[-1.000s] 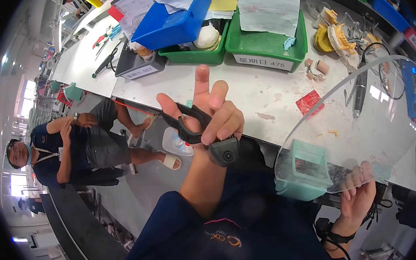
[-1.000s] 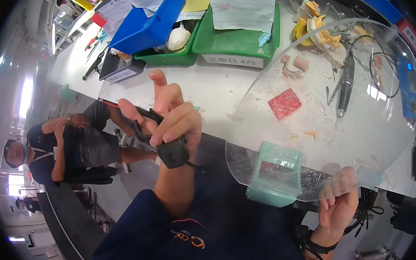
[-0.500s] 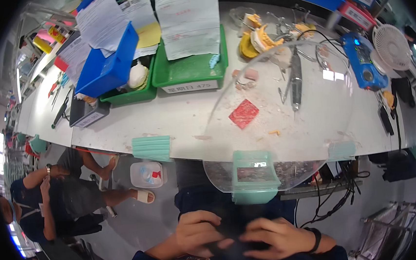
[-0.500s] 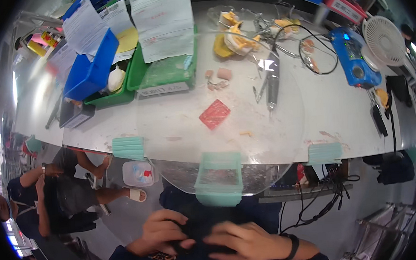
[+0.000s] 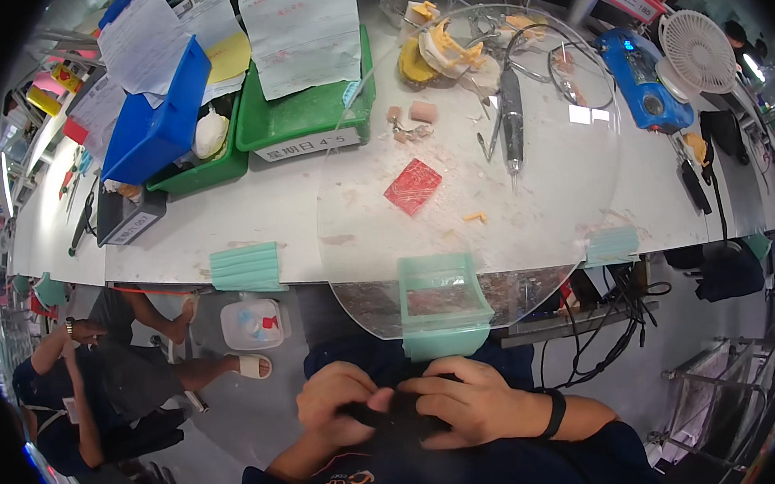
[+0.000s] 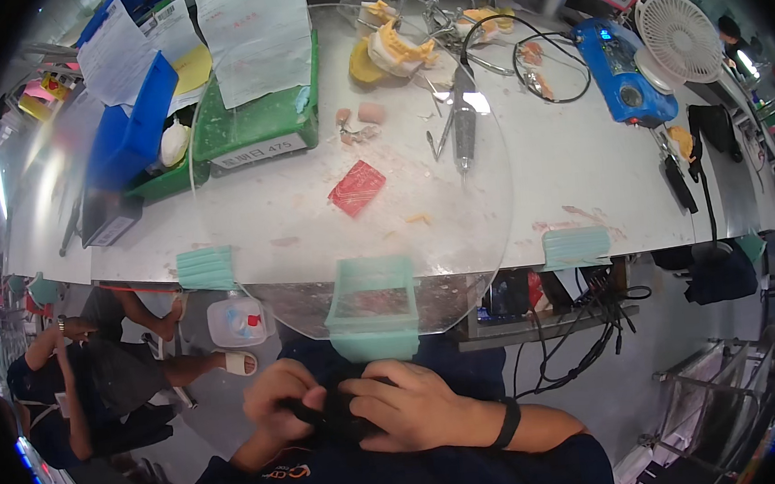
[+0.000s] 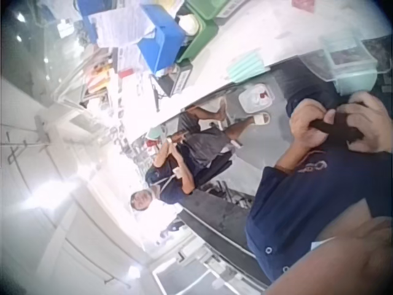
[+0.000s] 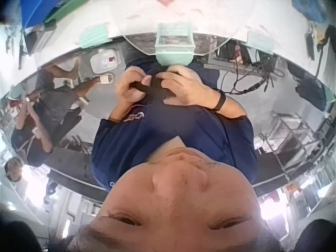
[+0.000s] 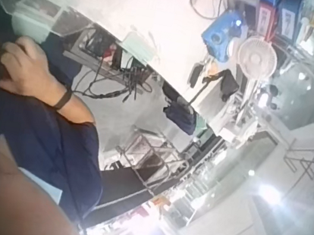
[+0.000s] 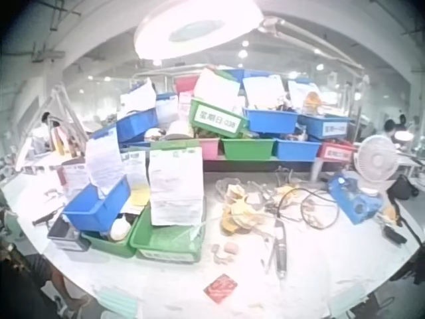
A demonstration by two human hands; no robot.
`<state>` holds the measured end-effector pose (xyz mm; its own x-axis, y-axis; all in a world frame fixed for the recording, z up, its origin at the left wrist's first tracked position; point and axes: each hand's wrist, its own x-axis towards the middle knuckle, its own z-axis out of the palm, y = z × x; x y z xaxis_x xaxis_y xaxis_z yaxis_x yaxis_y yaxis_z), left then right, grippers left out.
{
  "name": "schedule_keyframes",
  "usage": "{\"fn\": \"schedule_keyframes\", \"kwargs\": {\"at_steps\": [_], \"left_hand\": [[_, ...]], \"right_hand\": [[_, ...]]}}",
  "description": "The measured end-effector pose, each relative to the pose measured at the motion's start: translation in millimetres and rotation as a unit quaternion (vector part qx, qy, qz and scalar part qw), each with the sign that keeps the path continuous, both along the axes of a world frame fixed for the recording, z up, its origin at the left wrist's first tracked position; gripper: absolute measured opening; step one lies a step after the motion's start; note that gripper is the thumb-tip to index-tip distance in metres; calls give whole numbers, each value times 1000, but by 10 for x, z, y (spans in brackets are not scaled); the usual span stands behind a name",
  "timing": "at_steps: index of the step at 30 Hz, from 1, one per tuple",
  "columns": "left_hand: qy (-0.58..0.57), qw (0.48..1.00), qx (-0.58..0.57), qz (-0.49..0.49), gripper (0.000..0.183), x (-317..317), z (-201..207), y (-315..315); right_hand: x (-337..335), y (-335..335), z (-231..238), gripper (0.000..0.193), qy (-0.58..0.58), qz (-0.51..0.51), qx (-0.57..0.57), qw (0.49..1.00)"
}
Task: Grinding and refining a dental prosthesis using a rotary tool.
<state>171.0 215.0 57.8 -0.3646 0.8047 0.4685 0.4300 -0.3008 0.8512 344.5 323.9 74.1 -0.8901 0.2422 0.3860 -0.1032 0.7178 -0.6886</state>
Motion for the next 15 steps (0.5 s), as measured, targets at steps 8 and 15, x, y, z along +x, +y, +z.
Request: {"fn": "schedule_keyframes", "kwargs": {"at_steps": [8, 15], "left_hand": [[-339, 910, -239, 25, 24, -129, -113, -256], [-252, 873, -364, -206, 16, -547, 162, -337]], "right_hand": [[-212, -142, 82, 36, 35, -32, 78, 996], [-460, -191, 66, 40, 30, -124, 25, 991]]}}
